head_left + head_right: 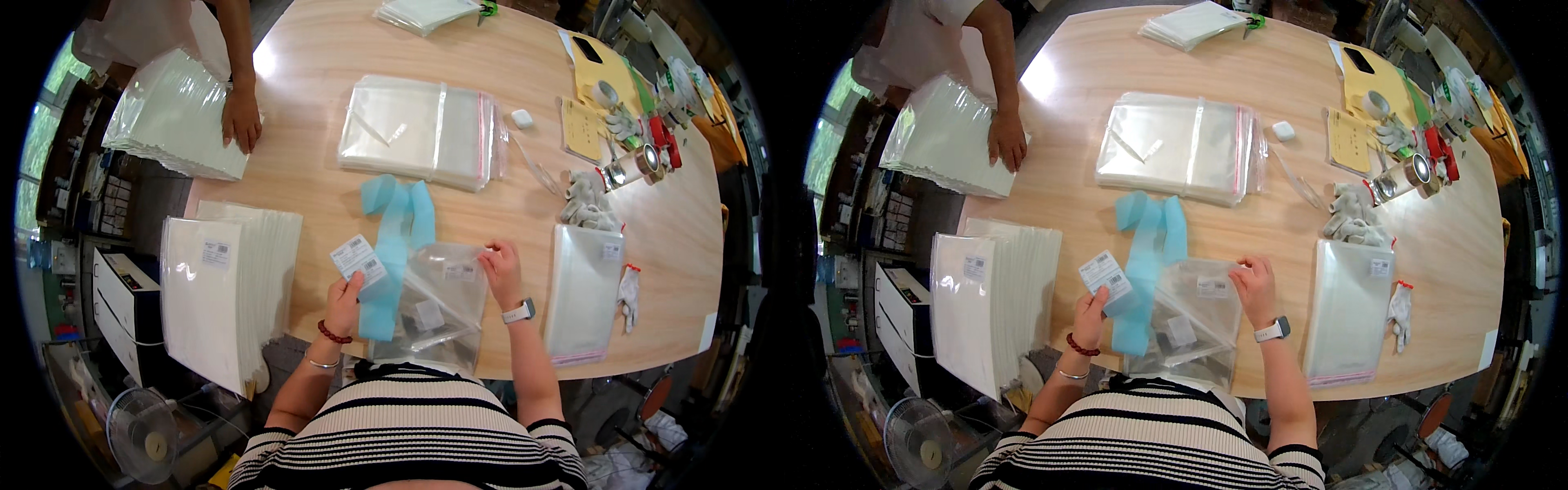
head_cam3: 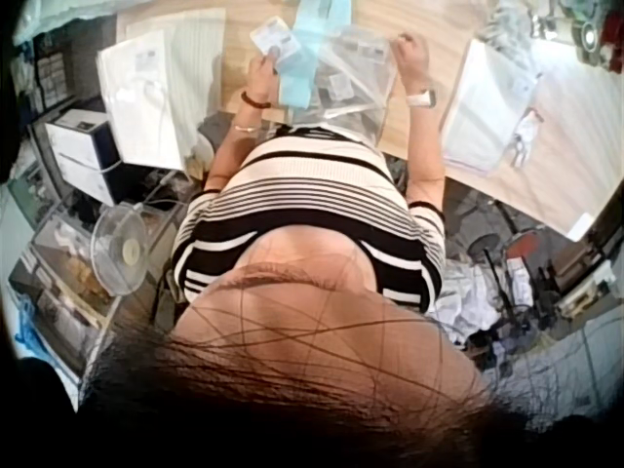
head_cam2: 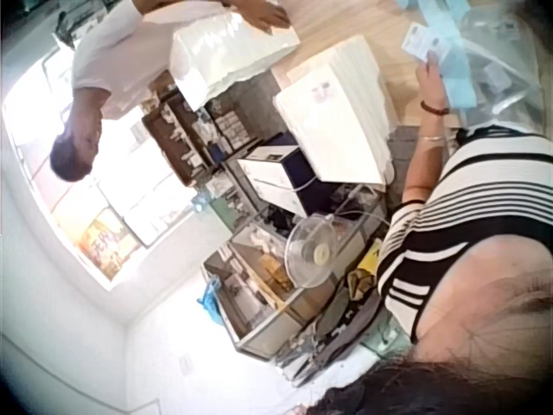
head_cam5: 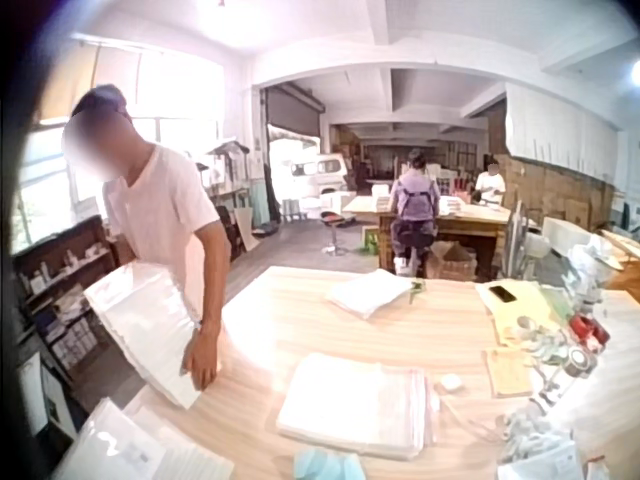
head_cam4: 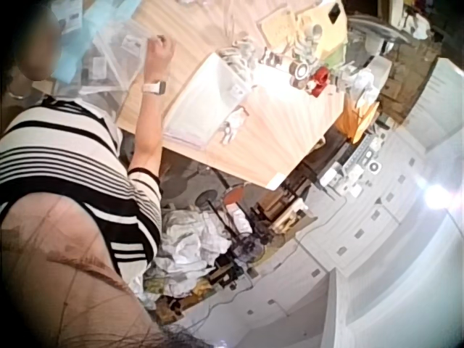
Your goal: The person places a white rectangular item into a clear plastic bag, seals it, and then applies a printed label to the outside of the bag. The person then places the labeled bag into a larger clear plastic bag.
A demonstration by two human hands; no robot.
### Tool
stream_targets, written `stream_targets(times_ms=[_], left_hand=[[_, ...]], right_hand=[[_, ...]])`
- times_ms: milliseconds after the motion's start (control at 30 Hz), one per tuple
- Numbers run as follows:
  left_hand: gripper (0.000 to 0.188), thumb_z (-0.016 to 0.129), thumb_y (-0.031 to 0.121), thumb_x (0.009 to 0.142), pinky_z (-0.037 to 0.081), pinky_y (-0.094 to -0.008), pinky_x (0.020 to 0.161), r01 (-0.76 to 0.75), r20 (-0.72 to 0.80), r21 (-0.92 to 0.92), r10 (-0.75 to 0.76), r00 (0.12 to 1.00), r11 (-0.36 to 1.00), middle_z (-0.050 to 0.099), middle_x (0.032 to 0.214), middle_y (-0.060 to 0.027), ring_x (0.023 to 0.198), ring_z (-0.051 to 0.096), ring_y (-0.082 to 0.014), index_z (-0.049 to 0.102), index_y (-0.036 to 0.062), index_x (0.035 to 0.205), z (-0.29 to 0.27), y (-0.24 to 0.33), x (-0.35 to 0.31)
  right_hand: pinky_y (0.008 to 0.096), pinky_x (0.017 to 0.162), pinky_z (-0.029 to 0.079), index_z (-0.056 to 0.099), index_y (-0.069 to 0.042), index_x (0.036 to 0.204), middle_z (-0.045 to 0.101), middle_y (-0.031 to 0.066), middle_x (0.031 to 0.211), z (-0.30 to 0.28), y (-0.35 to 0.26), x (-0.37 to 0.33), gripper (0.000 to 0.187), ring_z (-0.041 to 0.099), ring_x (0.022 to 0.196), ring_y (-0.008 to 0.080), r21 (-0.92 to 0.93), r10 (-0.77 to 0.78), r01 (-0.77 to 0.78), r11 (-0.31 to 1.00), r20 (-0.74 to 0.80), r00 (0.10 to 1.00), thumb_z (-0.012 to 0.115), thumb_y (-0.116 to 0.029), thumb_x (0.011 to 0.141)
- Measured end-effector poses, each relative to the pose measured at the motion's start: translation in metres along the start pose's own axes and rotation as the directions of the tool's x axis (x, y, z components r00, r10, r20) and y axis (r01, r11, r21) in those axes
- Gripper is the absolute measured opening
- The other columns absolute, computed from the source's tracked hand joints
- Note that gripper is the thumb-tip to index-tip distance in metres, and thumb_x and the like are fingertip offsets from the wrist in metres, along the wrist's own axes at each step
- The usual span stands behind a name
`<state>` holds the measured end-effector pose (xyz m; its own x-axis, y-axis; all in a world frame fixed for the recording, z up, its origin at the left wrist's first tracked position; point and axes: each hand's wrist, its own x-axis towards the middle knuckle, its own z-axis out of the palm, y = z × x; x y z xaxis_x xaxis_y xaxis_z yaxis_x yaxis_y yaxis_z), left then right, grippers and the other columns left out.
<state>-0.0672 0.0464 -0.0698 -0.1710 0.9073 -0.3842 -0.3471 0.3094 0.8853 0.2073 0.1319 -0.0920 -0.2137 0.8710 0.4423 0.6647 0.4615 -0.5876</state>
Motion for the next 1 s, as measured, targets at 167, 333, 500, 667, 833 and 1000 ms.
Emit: stream_targets(times_ms=[167,333,500,667,833,1000], left_hand=[[0.029,0.044,0.02,0.085,0.042,-0.0214,0.067,-0.107,-0.024,0.007,0.107,0.994,0.994,0.058,0.087,-0.0053,0.076,0.052,-0.0082,0.054,-0.0051,0.095,0.001,0.009,-0.003],[0.028,0.044,0.019,0.085,0.041,-0.0201,0.066,-0.084,0.104,-0.011,0.084,0.991,0.996,0.058,0.086,-0.0035,0.075,0.051,-0.0069,0.054,-0.0051,0.095,0.013,0.015,-0.01],[0.029,0.044,0.019,0.085,0.04,-0.0228,0.075,0.144,0.281,0.007,-0.14,0.949,0.99,0.054,0.097,-0.0026,0.086,0.048,-0.008,0.048,-0.0014,0.105,0.028,-0.018,-0.015],[0.032,0.045,0.021,0.084,0.039,-0.0248,0.078,0.007,0.363,0.054,-0.026,0.932,0.999,0.051,0.102,-0.0026,0.091,0.047,-0.0092,0.045,0.0014,0.11,0.043,-0.02,-0.021],[0.034,0.044,0.027,0.085,0.041,-0.0233,0.072,0.292,0.317,-0.056,-0.26,0.912,0.955,0.055,0.094,-0.0027,0.084,0.05,-0.0087,0.05,-0.0001,0.104,0.038,-0.016,-0.008],[0.033,0.044,0.027,0.085,0.042,-0.0222,0.069,0.255,0.267,0.001,-0.246,0.932,0.967,0.056,0.089,-0.0029,0.078,0.052,-0.0088,0.053,-0.0005,0.1,0.041,-0.019,-0.005]], right_hand=[[0.0334,0.066,0.041,0.055,-0.003,0.067,0.056,0.0079,0.077,-0.009,-0.038,-0.017,0.01,0.051,0.073,0.0248,0.254,0.075,-0.124,0.959,0.193,0.978,0.062,-0.01,0.067],[0.0325,0.068,0.043,0.057,-0.003,0.076,0.058,0.0105,0.08,0.007,-0.071,-0.053,0.01,0.054,0.075,0.0238,0.386,-0.204,-0.13,0.913,0.711,0.673,0.056,-0.013,0.074],[0.0241,0.069,0.042,0.053,-0.002,0.094,0.058,0.0069,0.08,0.001,-0.084,-0.016,0.017,0.053,0.076,0.0123,0.64,0.266,-0.536,0.55,0.474,0.839,0.051,-0.008,0.079],[0.0272,0.062,0.043,0.051,-0.003,0.102,0.056,0.0084,0.073,0.002,-0.093,-0.012,0.029,0.054,0.068,0.0166,0.503,0.131,-0.335,0.797,0.397,0.908,0.055,-0.002,0.073],[0.0308,0.06,0.042,0.056,-0.005,0.096,0.054,0.0092,0.067,0.003,-0.094,-0.017,0.027,0.052,0.065,0.0231,0.404,-0.033,-0.118,0.907,0.348,0.937,0.056,-0.003,0.07],[0.0328,0.066,0.041,0.06,-0.009,0.087,0.056,0.0077,0.079,0.007,-0.091,-0.028,0.024,0.052,0.075,0.0237,0.382,-0.086,-0.006,0.924,0.222,0.971,0.06,-0.003,0.064]])
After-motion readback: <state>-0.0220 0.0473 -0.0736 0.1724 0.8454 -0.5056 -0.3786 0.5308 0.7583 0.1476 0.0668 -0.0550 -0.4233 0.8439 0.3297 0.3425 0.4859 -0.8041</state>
